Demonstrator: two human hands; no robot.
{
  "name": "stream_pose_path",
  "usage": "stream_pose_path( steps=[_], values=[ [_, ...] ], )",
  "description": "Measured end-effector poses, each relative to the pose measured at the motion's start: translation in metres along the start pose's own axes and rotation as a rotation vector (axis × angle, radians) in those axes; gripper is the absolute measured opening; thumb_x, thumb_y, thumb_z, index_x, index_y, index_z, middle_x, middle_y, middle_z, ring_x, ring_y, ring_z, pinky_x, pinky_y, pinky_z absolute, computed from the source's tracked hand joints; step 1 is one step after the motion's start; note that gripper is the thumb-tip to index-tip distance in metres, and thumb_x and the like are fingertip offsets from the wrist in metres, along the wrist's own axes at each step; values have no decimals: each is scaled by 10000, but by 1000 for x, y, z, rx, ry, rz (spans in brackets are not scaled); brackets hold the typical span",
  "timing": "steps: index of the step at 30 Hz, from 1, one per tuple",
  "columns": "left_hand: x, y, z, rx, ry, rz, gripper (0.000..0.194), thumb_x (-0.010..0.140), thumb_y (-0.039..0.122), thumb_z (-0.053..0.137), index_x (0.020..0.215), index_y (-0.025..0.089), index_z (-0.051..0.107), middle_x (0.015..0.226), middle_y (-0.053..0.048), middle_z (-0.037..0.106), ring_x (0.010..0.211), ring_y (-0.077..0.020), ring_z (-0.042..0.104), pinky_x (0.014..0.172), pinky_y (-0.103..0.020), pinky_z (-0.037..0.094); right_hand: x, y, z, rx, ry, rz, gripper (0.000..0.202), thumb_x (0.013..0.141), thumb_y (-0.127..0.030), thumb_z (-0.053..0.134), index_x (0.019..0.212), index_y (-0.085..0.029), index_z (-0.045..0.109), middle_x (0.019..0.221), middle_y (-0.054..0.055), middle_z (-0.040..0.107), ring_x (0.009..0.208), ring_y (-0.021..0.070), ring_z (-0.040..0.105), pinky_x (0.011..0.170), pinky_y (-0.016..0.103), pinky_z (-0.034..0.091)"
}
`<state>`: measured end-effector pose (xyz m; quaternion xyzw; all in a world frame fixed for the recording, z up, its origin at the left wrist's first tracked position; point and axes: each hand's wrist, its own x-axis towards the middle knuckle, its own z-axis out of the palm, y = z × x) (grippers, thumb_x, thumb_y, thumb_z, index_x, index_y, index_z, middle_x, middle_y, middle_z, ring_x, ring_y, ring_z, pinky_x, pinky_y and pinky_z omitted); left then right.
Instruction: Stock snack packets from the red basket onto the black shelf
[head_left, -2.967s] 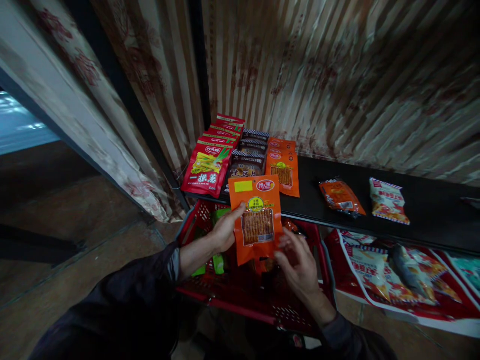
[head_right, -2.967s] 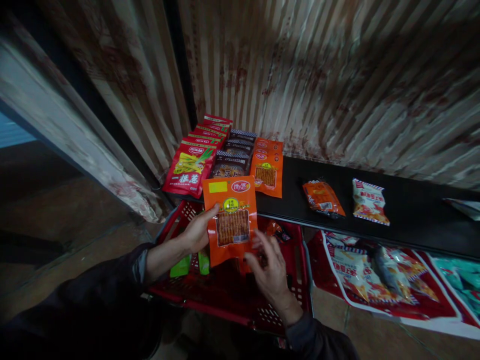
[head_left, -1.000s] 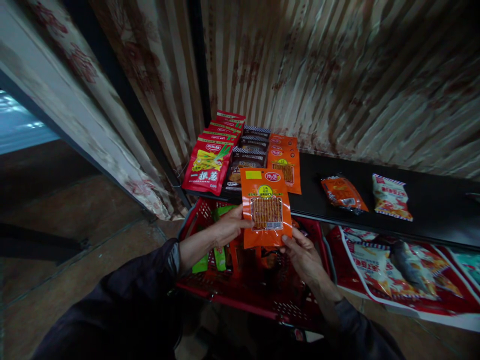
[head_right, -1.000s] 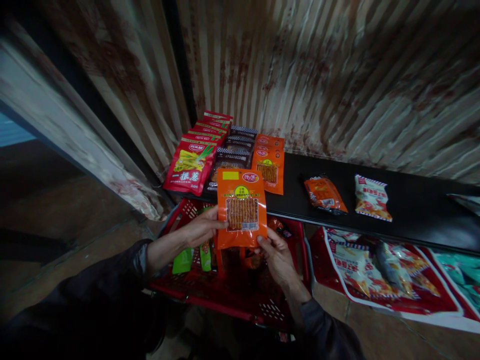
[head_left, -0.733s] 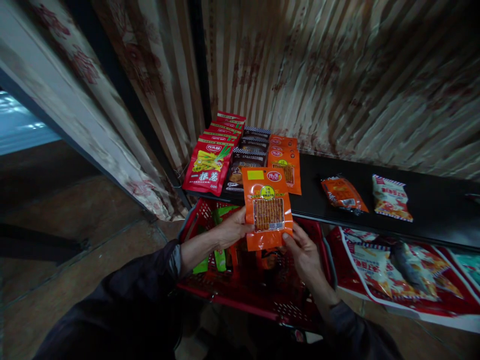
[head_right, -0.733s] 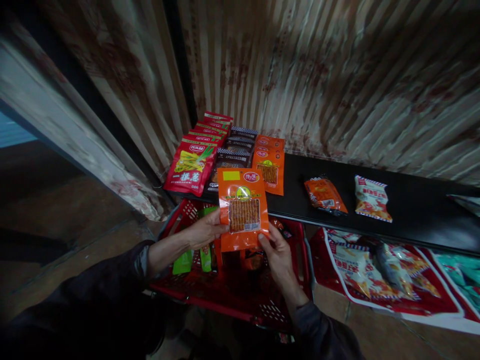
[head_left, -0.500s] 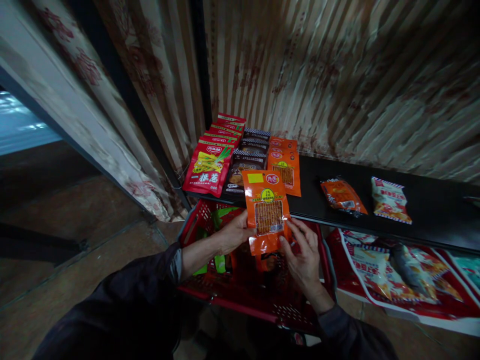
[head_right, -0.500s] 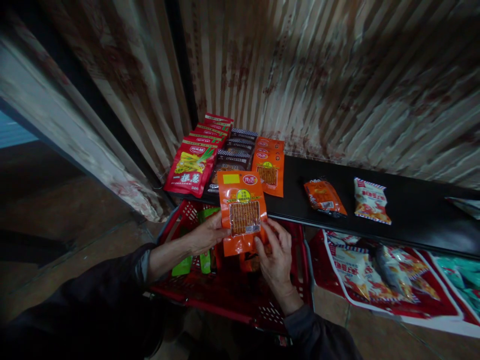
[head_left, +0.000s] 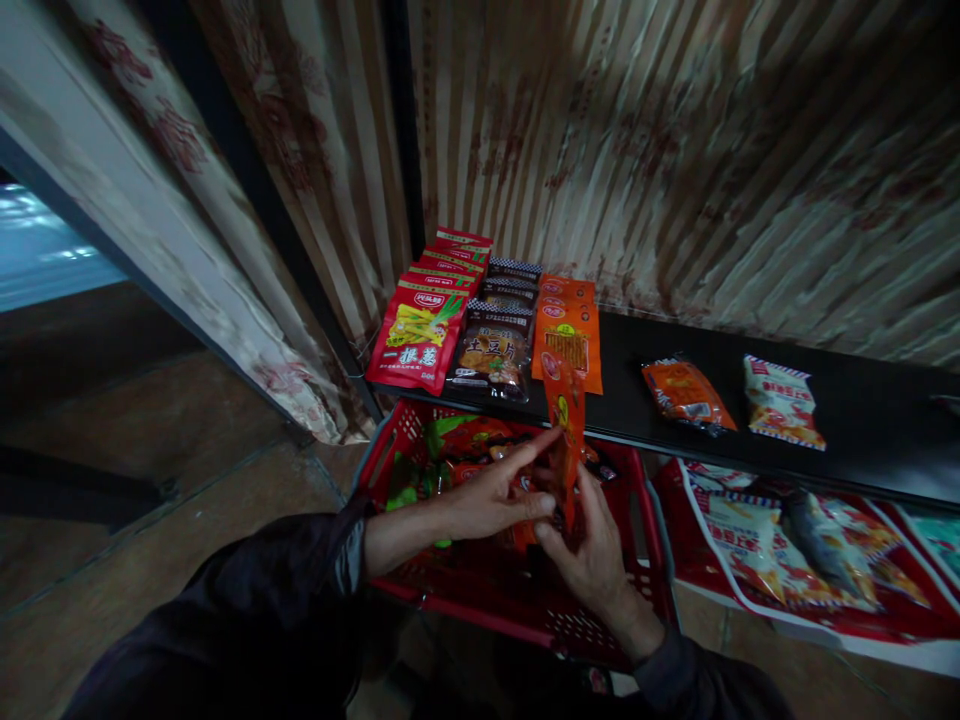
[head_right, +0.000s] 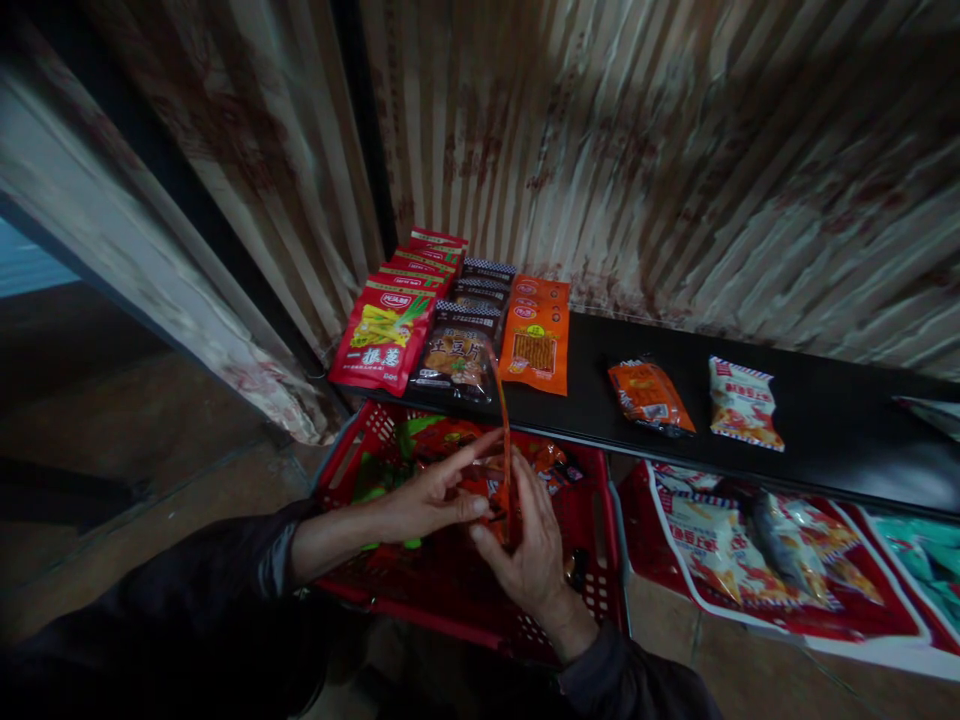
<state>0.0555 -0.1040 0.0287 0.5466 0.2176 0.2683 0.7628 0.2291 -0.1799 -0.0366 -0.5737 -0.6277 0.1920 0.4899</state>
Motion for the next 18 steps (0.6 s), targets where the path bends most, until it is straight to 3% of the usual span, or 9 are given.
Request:
stream_pose_path(
  steps=[4, 7, 11, 13, 15, 18],
  values=[
    [0, -1, -2, 138, -18, 51, 661, 835, 335, 689, 1448, 320, 442, 1463, -114, 463, 1180, -256, 568, 806, -283, 512, 0, -1, -5, 155, 115, 201, 390, 872, -431, 615, 1224, -264, 644, 1163, 84, 710, 1113, 288, 637, 1005, 424, 467],
    [6, -5, -10, 149, 73, 60, 602, 819, 319, 697, 1393, 303, 515, 1405, -120, 517, 1095, -228, 603, 759, -266, 501, 7, -1, -9, 346, 134, 335, 361, 887, -475, 594, 1175, -271, 673, 1143, 52, 720, 1059, 257, 655, 955, 376, 494],
    [18, -8, -27, 121, 427, 51, 377, 775, 257, 706, 1149, 217, 679, 1095, -75, 670, 835, -152, 617, 741, -268, 482, 19, -3, -13, 680, 149, 552, 413, 805, -516, 694, 1125, -254, 697, 1107, 52, 741, 1043, 271, 672, 925, 408, 532],
    [22, -8, -33, 115, 638, 43, 301, 750, 217, 709, 1050, 201, 701, 983, -42, 681, 820, -146, 603, 785, -275, 471, 23, -2, -15, 780, 193, 633, 396, 731, -507, 767, 1030, -250, 725, 1009, 47, 765, 964, 275, 702, 888, 432, 556],
    [24, -7, -36, 82, 746, 16, 253, 731, 205, 717, 984, 198, 707, 962, -35, 689, 866, -156, 606, 814, -273, 459, 27, -1, -17, 835, 233, 687, 371, 675, -494, 814, 951, -260, 736, 929, 27, 775, 862, 258, 722, 846, 437, 577],
    [22, -6, -34, -82, 645, -87, 196, 730, 266, 725, 909, 188, 711, 970, -49, 713, 890, -168, 622, 779, -262, 454, 31, 3, -19, 876, 211, 745, 359, 624, -476, 852, 899, -274, 742, 886, 2, 777, 777, 237, 728, 812, 418, 596]
  ],
)
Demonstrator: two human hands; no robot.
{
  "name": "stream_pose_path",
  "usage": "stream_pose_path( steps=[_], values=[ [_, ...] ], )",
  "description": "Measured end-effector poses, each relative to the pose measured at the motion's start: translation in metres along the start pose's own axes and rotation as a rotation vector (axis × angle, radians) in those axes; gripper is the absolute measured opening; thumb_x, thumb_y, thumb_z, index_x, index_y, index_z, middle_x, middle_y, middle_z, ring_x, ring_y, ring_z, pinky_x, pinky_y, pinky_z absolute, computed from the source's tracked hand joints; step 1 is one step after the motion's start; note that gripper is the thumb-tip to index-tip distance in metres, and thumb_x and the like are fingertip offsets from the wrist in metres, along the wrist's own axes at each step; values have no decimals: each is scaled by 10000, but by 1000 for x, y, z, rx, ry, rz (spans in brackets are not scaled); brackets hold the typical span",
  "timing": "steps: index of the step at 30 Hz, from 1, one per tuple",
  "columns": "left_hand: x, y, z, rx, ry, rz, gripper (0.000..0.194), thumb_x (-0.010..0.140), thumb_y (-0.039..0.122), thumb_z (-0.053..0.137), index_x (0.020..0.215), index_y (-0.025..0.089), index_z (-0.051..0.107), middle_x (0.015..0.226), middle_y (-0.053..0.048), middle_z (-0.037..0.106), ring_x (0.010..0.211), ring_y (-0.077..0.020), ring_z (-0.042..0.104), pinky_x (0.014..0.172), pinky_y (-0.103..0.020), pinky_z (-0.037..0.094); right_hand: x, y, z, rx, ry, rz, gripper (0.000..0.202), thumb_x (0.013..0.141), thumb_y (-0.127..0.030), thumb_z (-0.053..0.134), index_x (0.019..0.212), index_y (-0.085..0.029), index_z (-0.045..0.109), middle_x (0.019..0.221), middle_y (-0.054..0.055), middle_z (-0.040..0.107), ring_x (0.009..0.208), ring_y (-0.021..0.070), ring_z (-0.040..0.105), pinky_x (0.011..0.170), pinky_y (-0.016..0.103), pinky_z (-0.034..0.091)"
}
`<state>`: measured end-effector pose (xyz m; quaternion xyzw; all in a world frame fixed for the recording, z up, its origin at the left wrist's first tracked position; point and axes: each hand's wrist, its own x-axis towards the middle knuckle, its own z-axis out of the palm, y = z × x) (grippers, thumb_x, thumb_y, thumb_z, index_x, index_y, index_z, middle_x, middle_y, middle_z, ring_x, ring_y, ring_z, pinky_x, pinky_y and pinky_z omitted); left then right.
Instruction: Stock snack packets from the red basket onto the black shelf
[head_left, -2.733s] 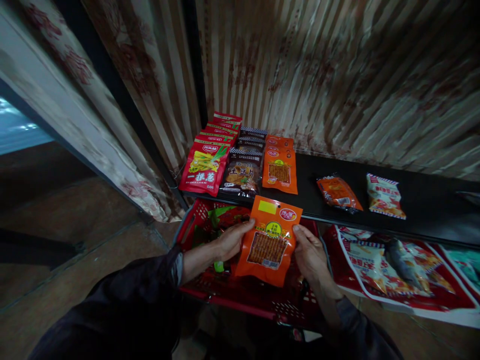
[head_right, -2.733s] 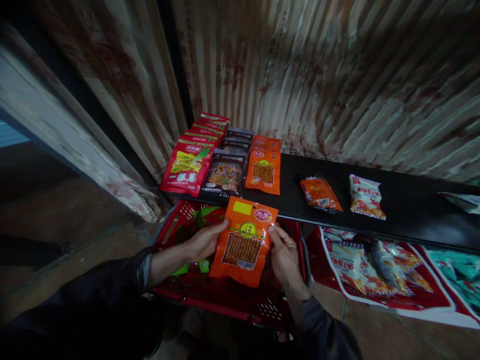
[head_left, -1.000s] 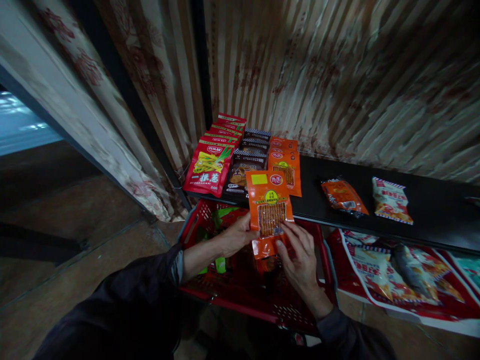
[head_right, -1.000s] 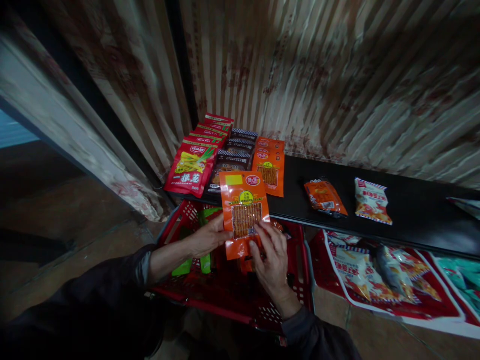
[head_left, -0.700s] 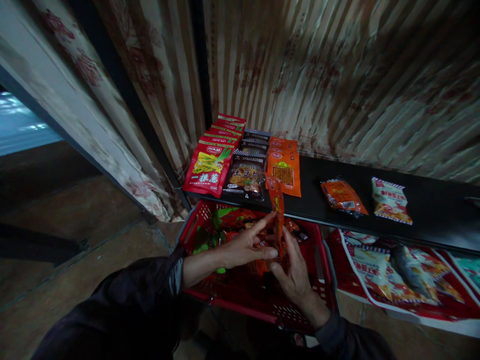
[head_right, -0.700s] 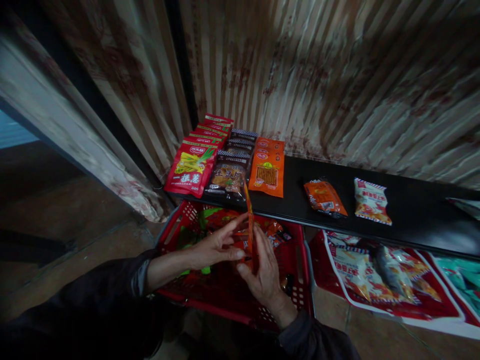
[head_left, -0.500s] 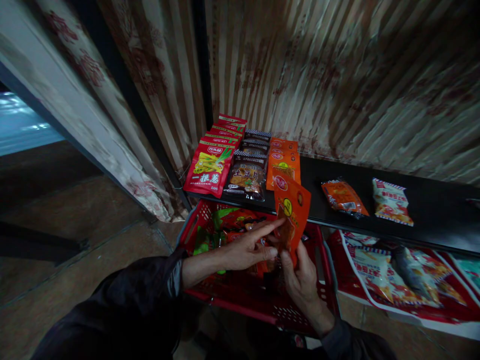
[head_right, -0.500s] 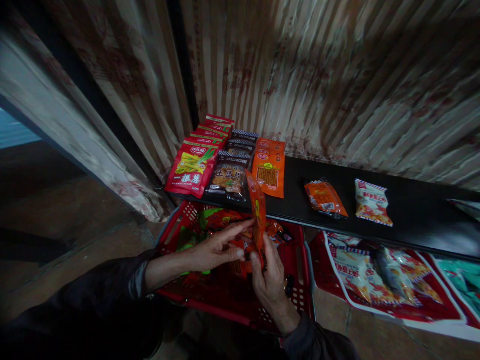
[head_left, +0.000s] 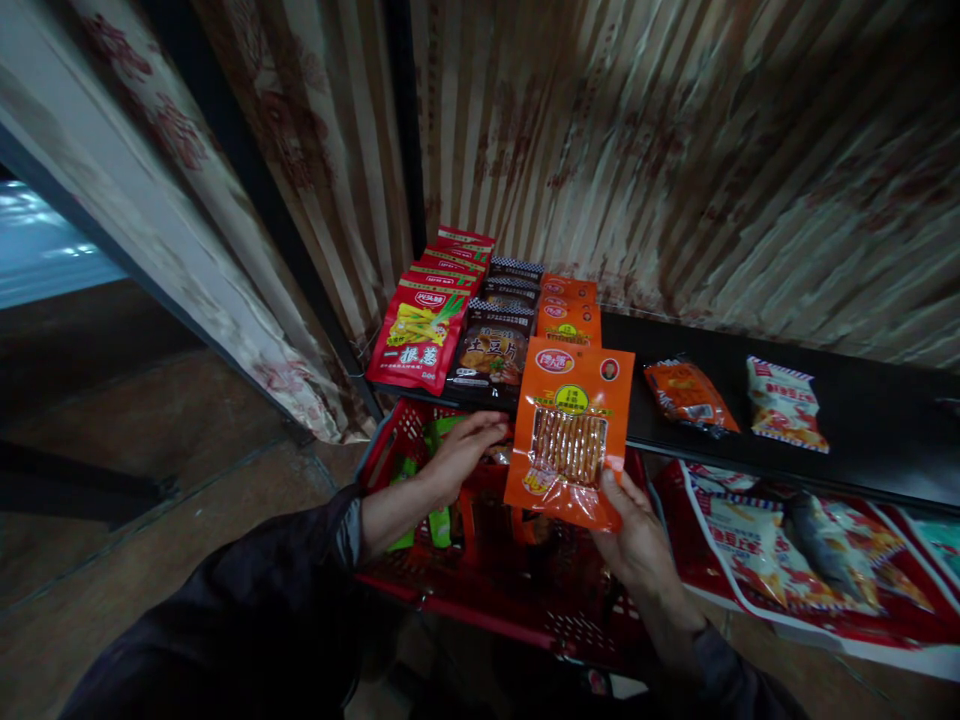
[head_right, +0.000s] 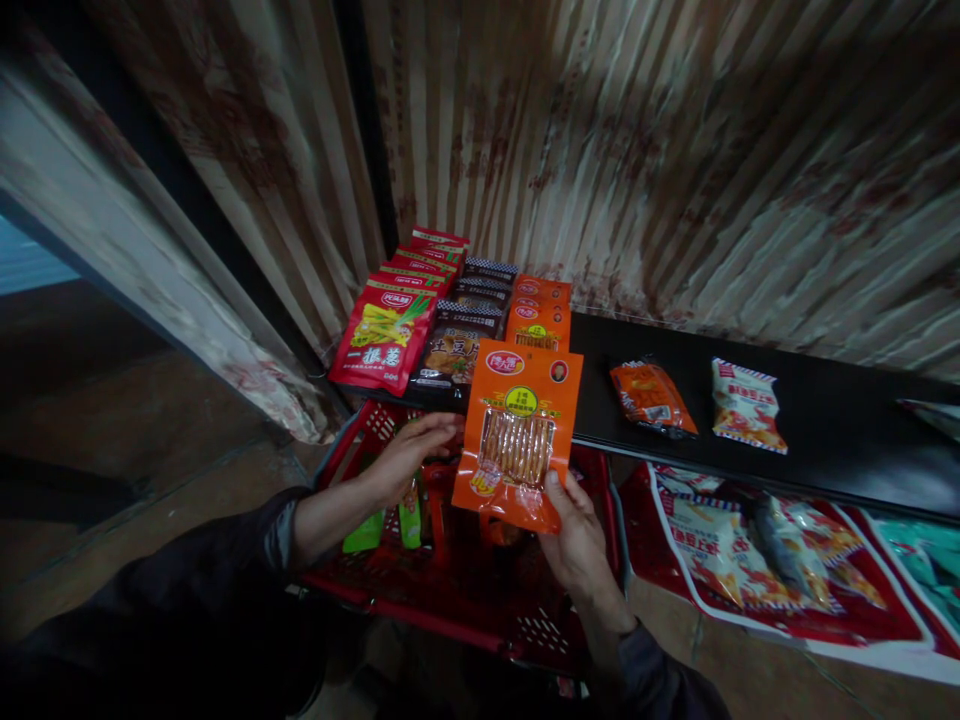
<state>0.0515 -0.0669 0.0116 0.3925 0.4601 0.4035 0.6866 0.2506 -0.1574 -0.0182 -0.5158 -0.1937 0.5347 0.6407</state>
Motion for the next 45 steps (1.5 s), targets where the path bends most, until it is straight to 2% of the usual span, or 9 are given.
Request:
stream_pose_path(
  steps=[3, 5, 9, 16, 23, 30, 35, 38, 45],
  values=[
    [-5, -2, 1, -128, -179, -135, 236, 709, 346, 760, 867, 178, 712, 940, -60, 730, 820, -164, 635, 734, -266, 451, 1, 0, 0, -27, -81, 45, 361, 629, -494, 842, 893, -268, 746, 906, 14, 778, 833, 261, 729, 803, 409, 601],
    [-7, -4, 3, -166, -226, -150, 276, 686, 354, 794, 885, 177, 721, 954, -68, 738, 819, -168, 640, 749, -278, 452, 1, 0, 0, -49, -134, 63, 356, 656, -512, 818, 905, -267, 747, 925, 26, 777, 890, 275, 724, 803, 404, 601],
    [-6, -4, 4, -206, -171, -113, 315, 681, 342, 818, 940, 179, 743, 1026, -83, 746, 864, -184, 653, 770, -291, 465, 0, 4, -2, -72, -168, 81, 344, 678, -518, 804, 916, -275, 753, 926, 27, 776, 925, 275, 722, 815, 405, 596],
    [1, -8, 3, -282, -96, -43, 278, 672, 362, 827, 856, 174, 740, 943, -58, 763, 950, -211, 673, 903, -334, 478, 0, 9, -4, -41, -195, 147, 341, 686, -451, 824, 970, -275, 758, 948, 44, 780, 963, 287, 718, 850, 440, 580],
    [4, -9, 3, -275, 8, -3, 344, 610, 429, 847, 816, 179, 728, 839, -23, 759, 842, -187, 666, 836, -302, 472, -4, 3, 2, -50, -282, 142, 382, 665, -402, 848, 1013, -275, 756, 1006, 36, 775, 920, 255, 722, 885, 431, 559],
    [4, -2, 2, -242, -40, 7, 379, 606, 463, 834, 829, 175, 728, 831, -21, 752, 772, -173, 651, 772, -288, 467, -4, 5, 5, -67, -352, 102, 397, 698, -353, 833, 1078, -291, 738, 1034, 18, 768, 940, 230, 709, 905, 394, 551],
    [5, -2, 0, -210, -30, 1, 204, 709, 332, 755, 817, 162, 722, 848, -39, 746, 811, -173, 646, 828, -306, 457, -3, 5, 7, -74, -329, 94, 411, 661, -363, 854, 1052, -297, 744, 1012, 16, 768, 978, 256, 698, 915, 416, 549],
    [1, 1, 1, -186, -117, -21, 184, 717, 211, 702, 892, 156, 724, 945, -61, 743, 923, -199, 651, 883, -327, 451, -2, 5, 7, -80, -315, 75, 405, 677, -363, 842, 1063, -301, 737, 1020, 17, 764, 1002, 261, 688, 907, 413, 553],
    [-9, 5, 3, -189, -471, -66, 687, 625, 20, 712, 1267, 220, 572, 1225, -80, 665, 1058, -231, 640, 923, -347, 481, 0, 1, 7, -63, -299, 0, 394, 722, -322, 807, 1104, -296, 715, 1093, 14, 747, 983, 234, 691, 908, 376, 549]
  ],
)
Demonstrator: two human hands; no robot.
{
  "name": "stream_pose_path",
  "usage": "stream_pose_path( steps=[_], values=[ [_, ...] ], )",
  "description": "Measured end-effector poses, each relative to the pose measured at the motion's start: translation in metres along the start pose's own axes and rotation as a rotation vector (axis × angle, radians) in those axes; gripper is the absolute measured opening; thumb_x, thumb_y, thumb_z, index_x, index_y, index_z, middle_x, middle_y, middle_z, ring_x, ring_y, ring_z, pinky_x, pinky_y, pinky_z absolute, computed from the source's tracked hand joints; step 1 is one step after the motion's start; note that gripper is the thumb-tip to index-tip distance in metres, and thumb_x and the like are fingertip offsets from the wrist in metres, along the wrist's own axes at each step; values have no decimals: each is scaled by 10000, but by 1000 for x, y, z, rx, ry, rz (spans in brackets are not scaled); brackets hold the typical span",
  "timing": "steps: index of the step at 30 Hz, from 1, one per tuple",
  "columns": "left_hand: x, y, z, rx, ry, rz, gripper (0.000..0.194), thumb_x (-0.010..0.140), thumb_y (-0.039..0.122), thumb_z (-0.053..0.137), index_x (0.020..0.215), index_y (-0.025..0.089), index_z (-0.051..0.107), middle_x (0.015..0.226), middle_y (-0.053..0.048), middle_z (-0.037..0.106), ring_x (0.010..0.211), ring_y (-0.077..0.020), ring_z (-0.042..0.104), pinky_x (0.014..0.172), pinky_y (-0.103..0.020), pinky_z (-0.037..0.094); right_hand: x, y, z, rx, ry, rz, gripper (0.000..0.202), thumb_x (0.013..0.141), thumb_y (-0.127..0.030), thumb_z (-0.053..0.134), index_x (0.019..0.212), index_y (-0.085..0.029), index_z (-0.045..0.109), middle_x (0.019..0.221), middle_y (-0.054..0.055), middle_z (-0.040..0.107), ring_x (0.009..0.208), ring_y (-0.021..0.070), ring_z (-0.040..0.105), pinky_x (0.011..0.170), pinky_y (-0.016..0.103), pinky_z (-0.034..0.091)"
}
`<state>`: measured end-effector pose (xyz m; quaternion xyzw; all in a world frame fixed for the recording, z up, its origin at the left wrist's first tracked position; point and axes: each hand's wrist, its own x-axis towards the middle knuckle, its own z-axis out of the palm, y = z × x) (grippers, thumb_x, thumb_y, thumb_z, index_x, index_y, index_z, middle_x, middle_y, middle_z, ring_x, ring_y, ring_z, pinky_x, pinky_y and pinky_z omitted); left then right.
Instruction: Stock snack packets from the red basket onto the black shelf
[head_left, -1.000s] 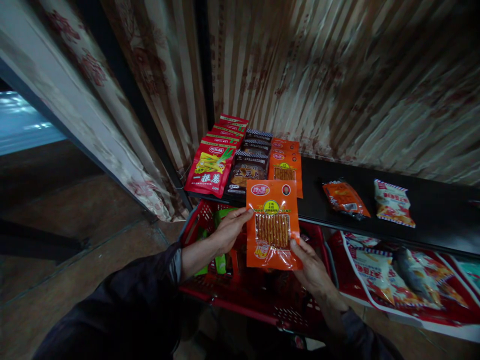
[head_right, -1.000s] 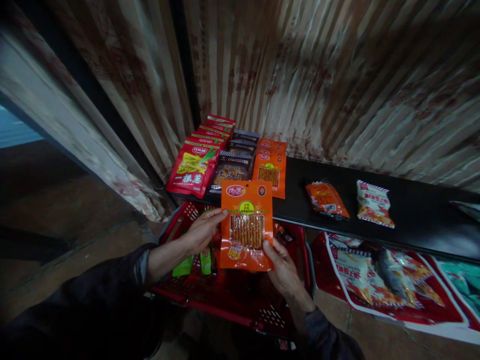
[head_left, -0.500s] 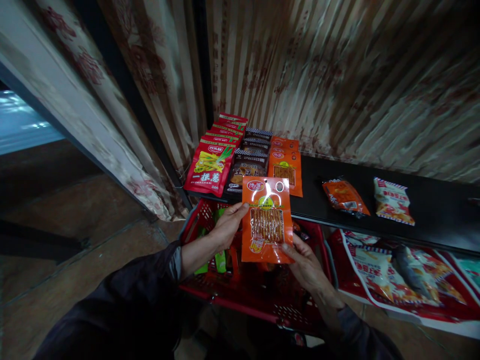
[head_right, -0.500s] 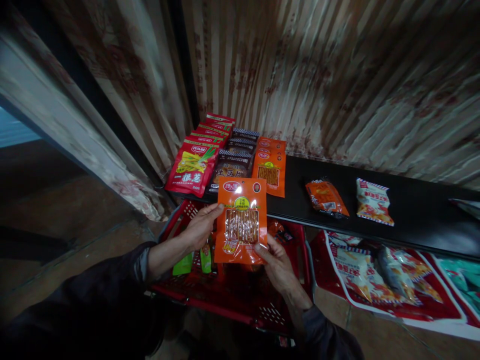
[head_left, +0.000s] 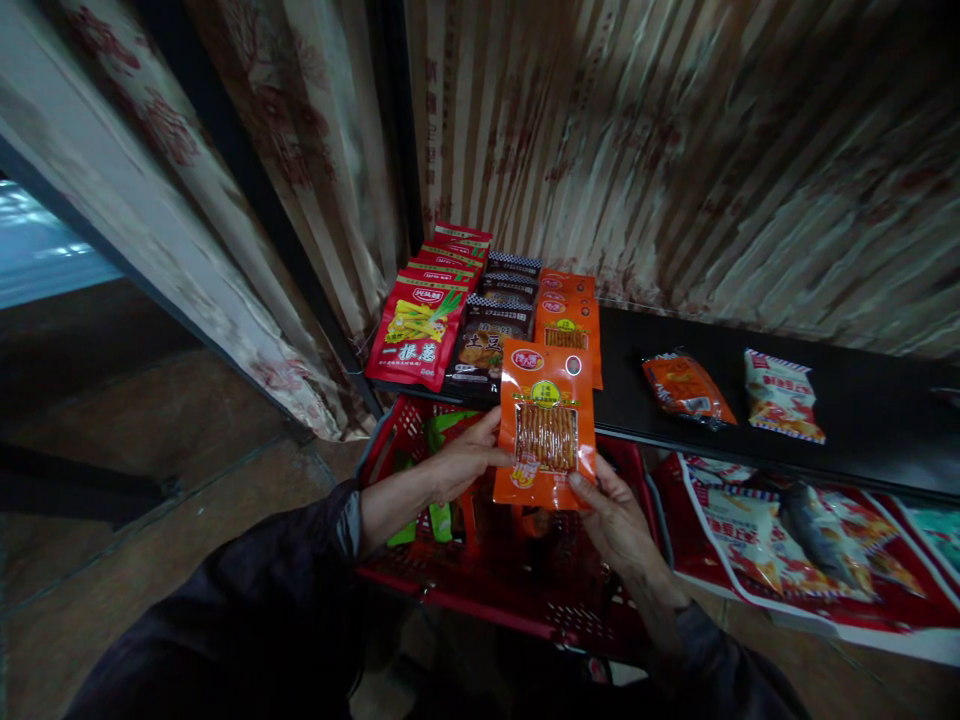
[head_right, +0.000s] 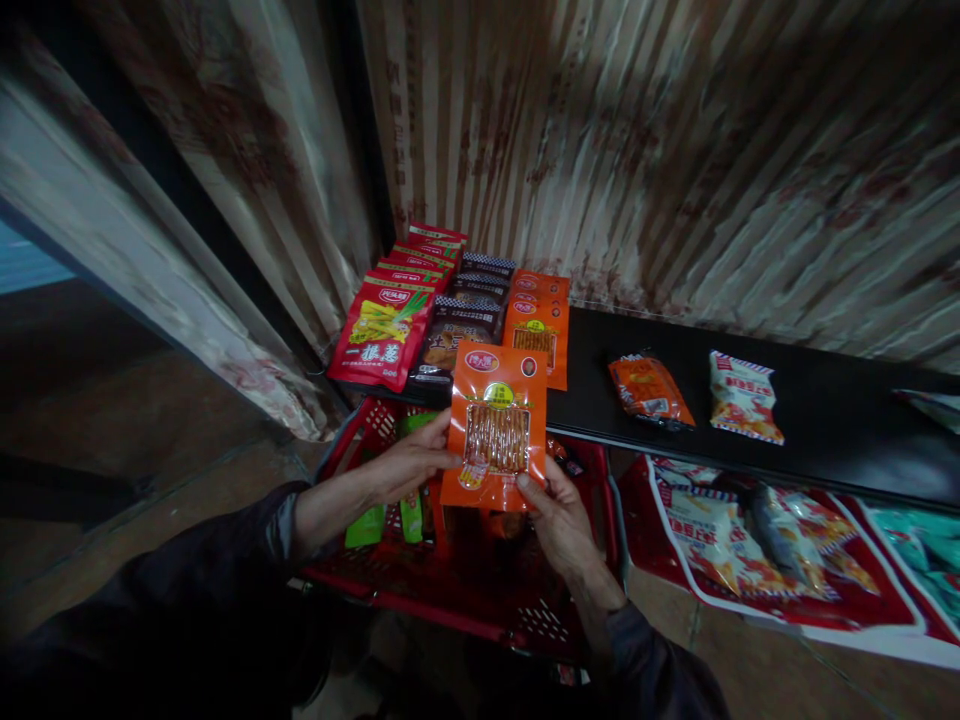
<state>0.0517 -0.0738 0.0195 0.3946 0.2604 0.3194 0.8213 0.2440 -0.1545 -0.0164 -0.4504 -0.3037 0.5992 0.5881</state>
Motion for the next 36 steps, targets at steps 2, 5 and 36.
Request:
stream_pose_path(
  steps=[2, 5, 36],
  values=[
    [1, -4, -1, 3, -63, 10, 739, 627, 21, 742, 1307, 227, 536, 1282, -92, 631, 1110, -240, 620, 943, -347, 478, 0, -1, 0, 0, 1, -4, 399, 718, -319, 809, 1104, -293, 713, 1105, 16, 744, 983, 234, 691, 912, 375, 544],
    [2, -11, -4, 28, -76, 32, 762, 648, 64, 777, 1341, 224, 504, 1317, -104, 604, 1165, -254, 591, 972, -358, 469, 0, -1, -1, -2, -5, 2, 402, 708, -321, 818, 1095, -287, 713, 1104, 19, 746, 969, 235, 696, 922, 382, 535],
    [5, -17, -8, 142, 215, 19, 479, 729, 373, 752, 1148, 171, 637, 1021, -69, 699, 901, -193, 640, 785, -288, 487, 3, 7, -6, 38, 99, 21, 351, 684, -359, 827, 1013, -271, 743, 1028, 22, 766, 927, 250, 707, 904, 425, 550]
  ],
)
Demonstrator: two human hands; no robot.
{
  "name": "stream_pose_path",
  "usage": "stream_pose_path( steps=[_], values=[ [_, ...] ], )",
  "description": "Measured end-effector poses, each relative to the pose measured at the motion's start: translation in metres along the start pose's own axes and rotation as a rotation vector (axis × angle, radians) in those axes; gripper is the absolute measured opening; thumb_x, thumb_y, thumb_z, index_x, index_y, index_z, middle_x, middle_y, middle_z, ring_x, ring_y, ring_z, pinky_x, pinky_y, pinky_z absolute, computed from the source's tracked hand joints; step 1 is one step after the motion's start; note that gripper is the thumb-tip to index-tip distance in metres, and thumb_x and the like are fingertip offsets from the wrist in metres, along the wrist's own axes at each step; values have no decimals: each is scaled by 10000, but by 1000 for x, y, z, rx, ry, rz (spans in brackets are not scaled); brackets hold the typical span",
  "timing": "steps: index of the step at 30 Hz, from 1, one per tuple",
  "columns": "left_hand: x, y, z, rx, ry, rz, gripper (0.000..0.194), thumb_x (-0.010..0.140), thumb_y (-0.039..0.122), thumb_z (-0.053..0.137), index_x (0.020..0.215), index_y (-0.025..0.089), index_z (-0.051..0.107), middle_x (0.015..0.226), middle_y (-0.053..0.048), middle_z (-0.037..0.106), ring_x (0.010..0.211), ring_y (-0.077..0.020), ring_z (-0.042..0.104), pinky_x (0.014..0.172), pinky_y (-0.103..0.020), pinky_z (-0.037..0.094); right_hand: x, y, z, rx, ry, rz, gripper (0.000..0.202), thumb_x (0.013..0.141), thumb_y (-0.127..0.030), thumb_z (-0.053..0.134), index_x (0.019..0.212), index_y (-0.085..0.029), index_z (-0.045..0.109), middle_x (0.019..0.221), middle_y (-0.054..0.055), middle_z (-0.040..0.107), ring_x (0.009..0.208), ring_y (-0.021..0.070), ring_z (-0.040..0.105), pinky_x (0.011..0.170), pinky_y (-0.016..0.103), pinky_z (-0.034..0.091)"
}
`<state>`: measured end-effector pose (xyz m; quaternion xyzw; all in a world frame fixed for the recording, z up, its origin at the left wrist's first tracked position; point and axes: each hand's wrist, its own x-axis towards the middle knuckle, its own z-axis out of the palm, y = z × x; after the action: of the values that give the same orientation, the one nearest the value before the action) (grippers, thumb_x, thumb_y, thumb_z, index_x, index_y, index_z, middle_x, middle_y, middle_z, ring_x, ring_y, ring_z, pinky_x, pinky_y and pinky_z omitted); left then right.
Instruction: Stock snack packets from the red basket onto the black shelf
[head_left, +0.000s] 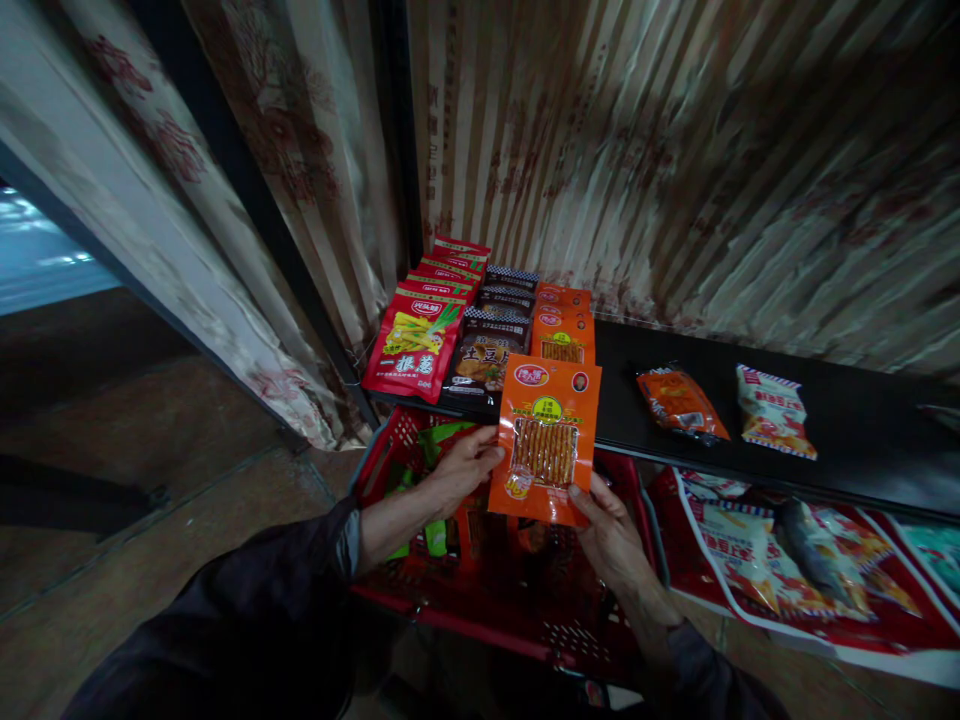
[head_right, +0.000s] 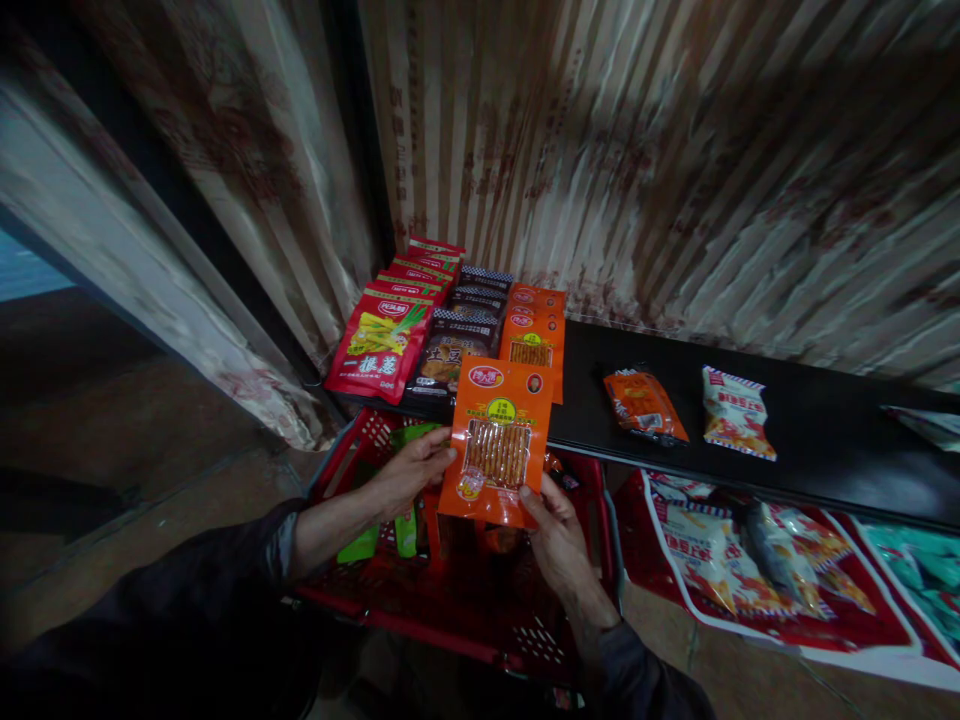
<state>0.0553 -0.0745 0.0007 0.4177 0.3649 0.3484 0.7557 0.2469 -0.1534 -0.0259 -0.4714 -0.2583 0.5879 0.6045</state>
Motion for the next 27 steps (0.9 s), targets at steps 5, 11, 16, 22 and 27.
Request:
stream_pose_path(
  steps=[5, 11, 16, 22, 27],
  values=[
    [3, 0, -2, 50, 144, 0, 416, 727, 502, 738, 986, 180, 688, 900, -30, 703, 770, -142, 599, 665, -226, 438, -2, 4, -1, -26, -28, 28, 346, 698, -362, 815, 1027, -279, 745, 1017, 16, 767, 971, 265, 701, 897, 417, 556],
    [10, -4, -7, 72, 171, 16, 418, 714, 531, 735, 891, 154, 701, 765, -15, 677, 687, -137, 569, 619, -228, 419, -4, 8, 0, -4, -48, 53, 370, 694, -359, 819, 1048, -283, 737, 1020, 15, 765, 1040, 280, 682, 921, 441, 549],
    [11, -7, -7, 69, 222, 59, 378, 707, 512, 741, 804, 152, 681, 718, 2, 651, 659, -123, 536, 625, -234, 417, -6, 7, 5, 13, -44, 54, 394, 681, -342, 829, 1060, -283, 736, 1022, 18, 764, 1047, 285, 678, 930, 447, 539],
    [11, -5, -4, 46, 204, 42, 392, 671, 524, 748, 742, 156, 635, 699, 12, 640, 629, -112, 519, 617, -234, 407, -6, 6, 4, 1, -35, 58, 347, 675, -354, 827, 1003, -276, 743, 1011, 16, 764, 1058, 285, 671, 922, 427, 535],
    [10, -2, 0, 29, 222, 24, 392, 654, 520, 756, 734, 159, 624, 654, 26, 608, 603, -106, 501, 584, -222, 382, -6, 6, 3, -1, -13, 45, 340, 662, -352, 837, 981, -276, 748, 1010, 15, 764, 1033, 276, 678, 923, 420, 534]
  ],
)
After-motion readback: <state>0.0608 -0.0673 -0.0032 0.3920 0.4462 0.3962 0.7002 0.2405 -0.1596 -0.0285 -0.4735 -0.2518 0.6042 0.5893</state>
